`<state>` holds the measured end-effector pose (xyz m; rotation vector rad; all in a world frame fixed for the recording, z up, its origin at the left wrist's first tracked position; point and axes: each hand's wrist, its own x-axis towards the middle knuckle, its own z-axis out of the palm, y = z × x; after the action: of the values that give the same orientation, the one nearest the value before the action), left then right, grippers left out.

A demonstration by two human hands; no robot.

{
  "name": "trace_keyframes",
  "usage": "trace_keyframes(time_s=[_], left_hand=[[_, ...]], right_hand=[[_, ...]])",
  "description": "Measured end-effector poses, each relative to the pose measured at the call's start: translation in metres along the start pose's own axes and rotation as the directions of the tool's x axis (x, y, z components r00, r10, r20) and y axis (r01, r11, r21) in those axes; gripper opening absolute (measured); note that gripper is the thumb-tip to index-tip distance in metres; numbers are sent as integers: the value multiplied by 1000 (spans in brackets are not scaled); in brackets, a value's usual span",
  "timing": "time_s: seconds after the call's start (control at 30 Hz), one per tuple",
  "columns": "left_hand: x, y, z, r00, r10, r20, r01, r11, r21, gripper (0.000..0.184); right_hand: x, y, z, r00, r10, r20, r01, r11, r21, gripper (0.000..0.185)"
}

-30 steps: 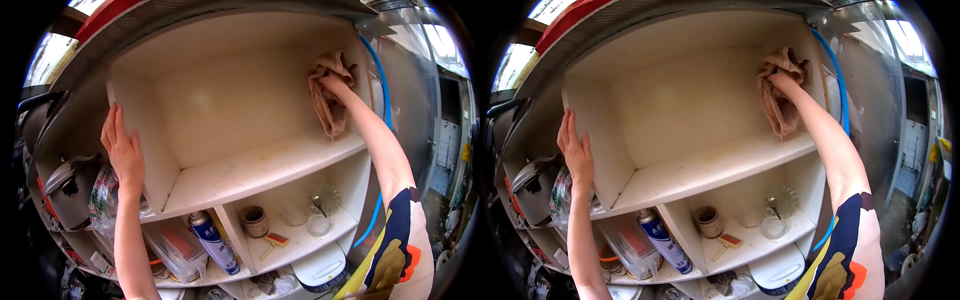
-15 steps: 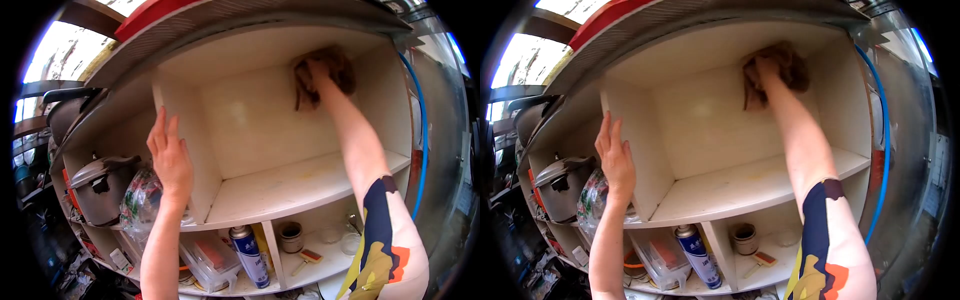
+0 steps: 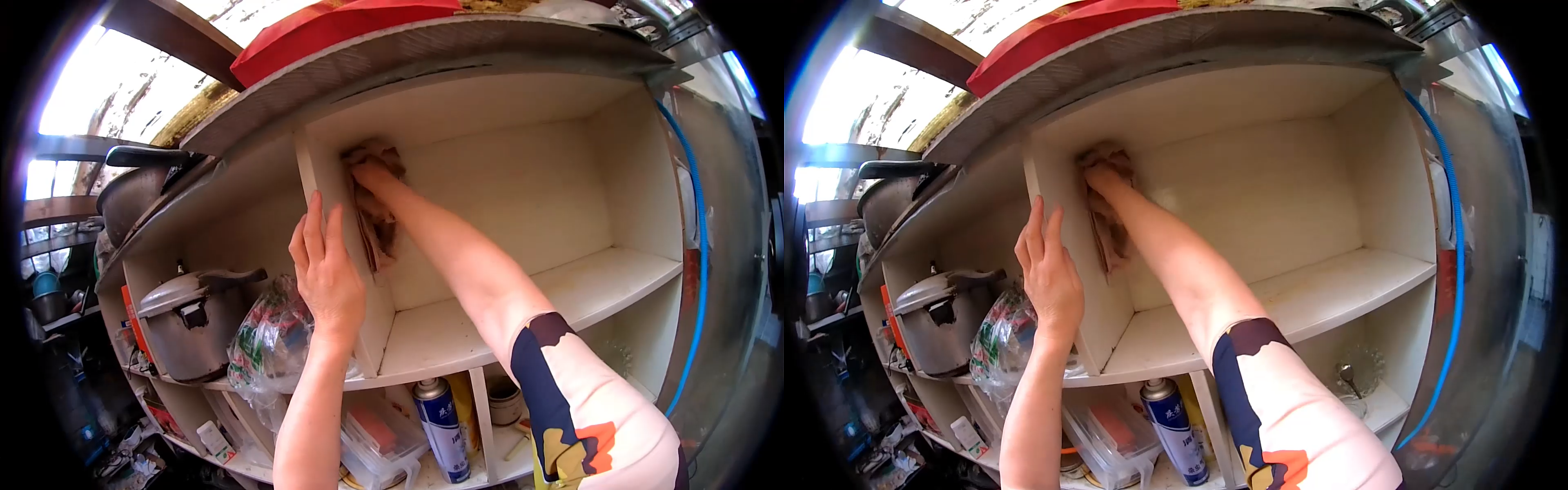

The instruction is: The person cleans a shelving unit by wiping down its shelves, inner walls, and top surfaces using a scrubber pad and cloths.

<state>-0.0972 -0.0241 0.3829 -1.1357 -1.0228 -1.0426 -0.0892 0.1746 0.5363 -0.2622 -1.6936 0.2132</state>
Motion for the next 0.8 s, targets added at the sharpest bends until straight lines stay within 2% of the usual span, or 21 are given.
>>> trace_keyframes(time_s=[0.03,0.07,0.13,0.17,0.23,0.27,0.33,0.37,0.47,0.53,0.6,0.67,0.7,0.77,0.8], left_hand=[[-1,0,0,1000,-5,-1,5,1000,10,54],[-1,1,1,1000,-8,-4,8,1000,20,53],[2,1,1,1000,3,-21,-3,1000,16,53],[-1,2,0,1000,2,-22,-2,1000,17,53],[0,2,0,1000,5,-27,-4,999,43,53],[0,2,-2,1000,6,-10,-5,999,50,53],[-1,4,-1,1000,12,-28,-11,999,51,54],[-1,3,0,1000,4,-18,-3,999,46,55],[-1,6,-2,999,23,-35,-20,996,87,51],[-1,9,-3,999,24,-27,-21,995,93,51],[-1,11,-4,1000,3,-12,-1,995,102,52],[0,12,-4,1000,-4,-6,5,994,105,52],[0,13,-4,1000,0,-10,1,996,92,52],[1,13,-2,1000,-2,-17,3,996,86,52],[1,12,-1,999,18,-27,-15,995,97,52]], right_hand=[[1,-3,-3,986,97,136,-123,973,196,33],[0,-7,-4,987,96,130,-120,974,192,33],[-3,-9,-15,991,85,103,-125,864,488,35],[-7,-6,-22,990,104,97,-138,865,482,35],[-21,-35,-71,976,129,178,-219,629,746,44],[-27,-42,-96,977,145,153,-211,636,742,44],[-35,-44,-138,975,220,0,-194,859,474,52],[-36,-38,-156,981,184,-58,-138,879,456,57],[-44,-25,-226,965,204,-166,-137,930,342,54],[-4,54,-275,962,98,-254,-44,977,209,50],[-25,53,-329,918,6,-397,13,999,47,46],[-23,82,-386,861,-150,-487,40,973,-229,41],[-27,90,-415,841,-170,-513,31,963,-267,40],[-17,128,-470,783,-82,-617,-50,980,-193,47],[-24,128,-482,748,-78,-659,-38,987,-159,49]])
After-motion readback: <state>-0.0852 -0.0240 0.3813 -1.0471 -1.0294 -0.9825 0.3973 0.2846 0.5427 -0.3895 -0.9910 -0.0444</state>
